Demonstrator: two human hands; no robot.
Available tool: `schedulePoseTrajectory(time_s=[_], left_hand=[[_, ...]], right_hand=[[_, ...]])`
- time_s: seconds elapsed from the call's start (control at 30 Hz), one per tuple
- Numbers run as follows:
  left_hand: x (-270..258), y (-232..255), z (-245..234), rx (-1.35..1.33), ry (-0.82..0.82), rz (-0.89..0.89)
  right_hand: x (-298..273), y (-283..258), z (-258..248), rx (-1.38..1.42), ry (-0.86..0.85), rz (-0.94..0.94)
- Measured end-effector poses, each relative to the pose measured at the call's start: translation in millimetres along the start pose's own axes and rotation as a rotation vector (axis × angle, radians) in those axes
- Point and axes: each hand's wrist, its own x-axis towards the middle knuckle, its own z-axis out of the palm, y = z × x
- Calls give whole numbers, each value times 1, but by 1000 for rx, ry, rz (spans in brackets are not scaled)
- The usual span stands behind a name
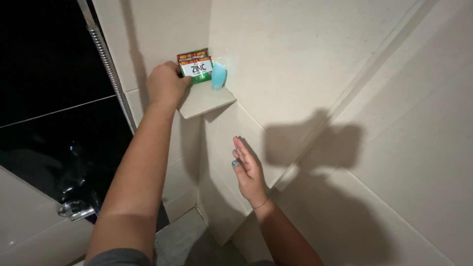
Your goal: Moving various toiletries including toothbrushes, toothpaste, and soap packets from a table to a bathroom shelf.
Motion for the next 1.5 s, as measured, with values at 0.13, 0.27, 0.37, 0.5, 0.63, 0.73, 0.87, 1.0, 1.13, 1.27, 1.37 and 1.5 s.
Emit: schedulePoseTrajectory(time_s=[0.13,0.27,0.37,0.5,0.63,0.73,0.87,1.0,1.13,1.27,1.37,1.5], left_hand=[[1,9,-6,51,-60,-18],[8,0,12,90,-55,-62],[11,-12,24,84,32,-24],[11,-7,18,103,78,37],[9,-2,10,93,44,34],[8,-1,6,52,66,48],[3,-4,2,-67,108,39],[-5,-23,12,-273,210,86],[-44,-31,3,-520,260,143],[-98,-46,0,-746,227,327],[-146,-47,-16,-758,136,419],[-205,-60,-22,-706,-39,457]], right_hand=[[-1,1,2,-9,0,-13],[-4,4,3,1,-1,-1],[-6,5,3,-27,4,9],[-9,8,1,-10,8,29],[-10,8,2,-34,30,47],[-8,9,3,5,5,10],[-4,8,5,-69,4,-11],[-1,9,6,-33,5,-22],[2,8,7,-6,-9,-29],[7,-3,13,65,-25,-110],[6,-7,16,127,-42,-154],[-5,-14,17,205,-50,-183]])
